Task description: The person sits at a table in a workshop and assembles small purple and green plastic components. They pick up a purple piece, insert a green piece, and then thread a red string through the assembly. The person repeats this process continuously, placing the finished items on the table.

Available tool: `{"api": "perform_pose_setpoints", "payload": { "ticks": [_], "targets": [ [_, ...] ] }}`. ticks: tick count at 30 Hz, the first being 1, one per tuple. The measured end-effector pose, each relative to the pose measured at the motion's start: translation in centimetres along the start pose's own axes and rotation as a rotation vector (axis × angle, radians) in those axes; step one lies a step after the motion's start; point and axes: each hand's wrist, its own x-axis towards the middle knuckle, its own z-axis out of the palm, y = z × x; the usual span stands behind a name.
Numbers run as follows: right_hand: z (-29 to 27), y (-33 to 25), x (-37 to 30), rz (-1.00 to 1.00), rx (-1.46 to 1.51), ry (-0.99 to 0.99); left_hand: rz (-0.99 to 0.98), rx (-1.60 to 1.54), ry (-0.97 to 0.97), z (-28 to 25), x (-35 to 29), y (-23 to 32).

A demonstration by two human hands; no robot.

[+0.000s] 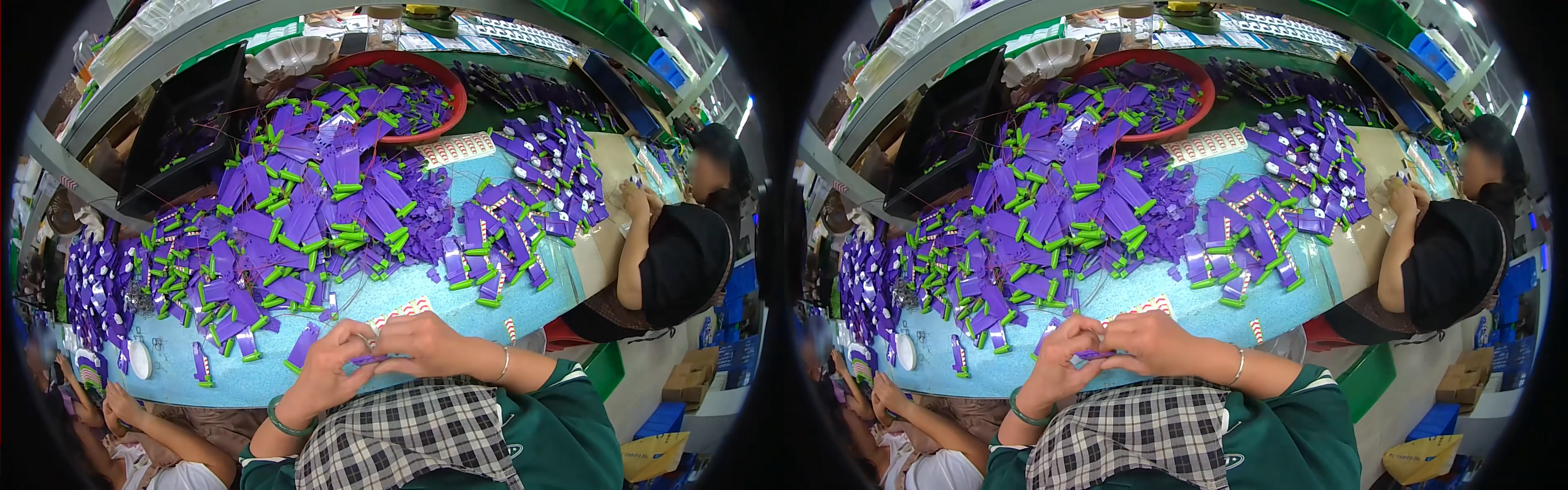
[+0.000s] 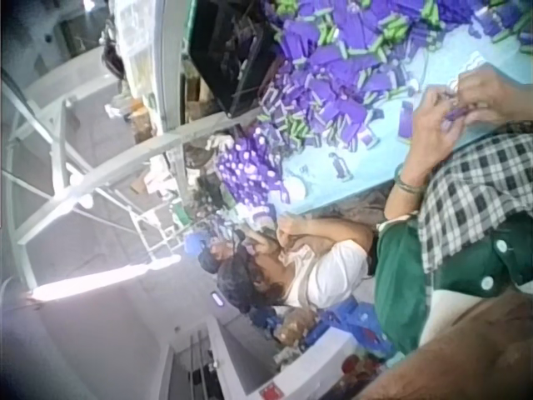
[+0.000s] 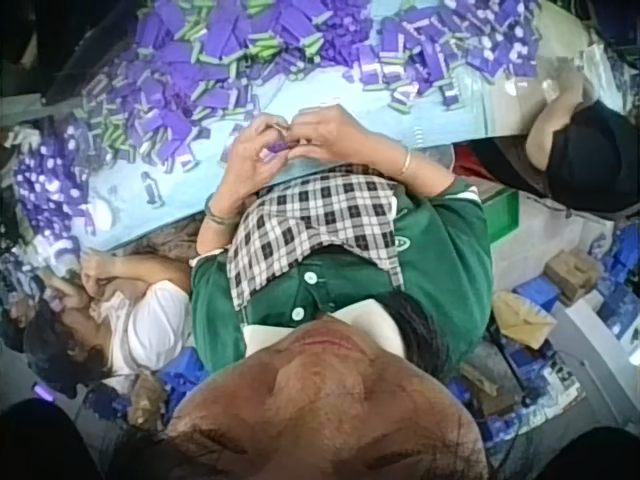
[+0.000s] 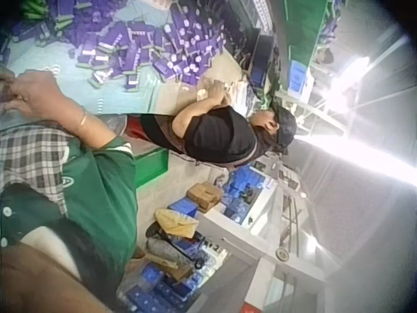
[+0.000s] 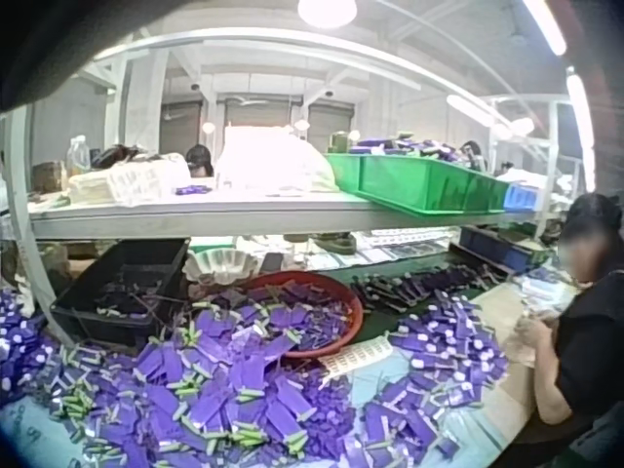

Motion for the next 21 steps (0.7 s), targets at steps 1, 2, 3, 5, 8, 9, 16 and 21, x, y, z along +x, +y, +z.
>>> {"api": "perform_pose_setpoints", "payload": {
  "ticks": [1,2,3,5,8,9,16,21],
  "targets": [
    [0.0,0.0,-0.1,-0.018,-0.085,-0.019,-0.002,-0.039,-0.040,0.0,0.0,-0.3],
    [-0.1,0.1,-0.1,-0.035,-0.169,-0.038,-0.034,-0.045,-0.048,-0.1,-0.1,-0.5],
    [-0.9,0.3,0.1,-0.047,-0.194,-0.004,-0.066,-0.051,-0.055,-0.3,-0.2,-0.7],
    [-2.6,1.9,-0.5,0.052,-0.546,0.050,-0.234,-0.127,-0.024,-0.9,-1.2,-1.1],
    [-4.4,4.7,-1.5,0.196,-0.926,0.128,-0.422,-0.379,0.183,-1.5,-1.9,-1.4],
    [-4.7,5.2,-1.7,0.245,-1.028,0.153,-0.349,-0.492,0.324,-1.4,-1.6,-1.2],
    [-4.1,6.0,-1.9,0.318,-1.205,-0.073,-0.040,-0.604,0.698,-1.7,-0.8,-1.2],
    [-5.6,5.2,-1.1,0.208,-0.616,0.126,-0.152,-0.565,0.695,-1.1,-1.1,-2.4]
  ]
}}
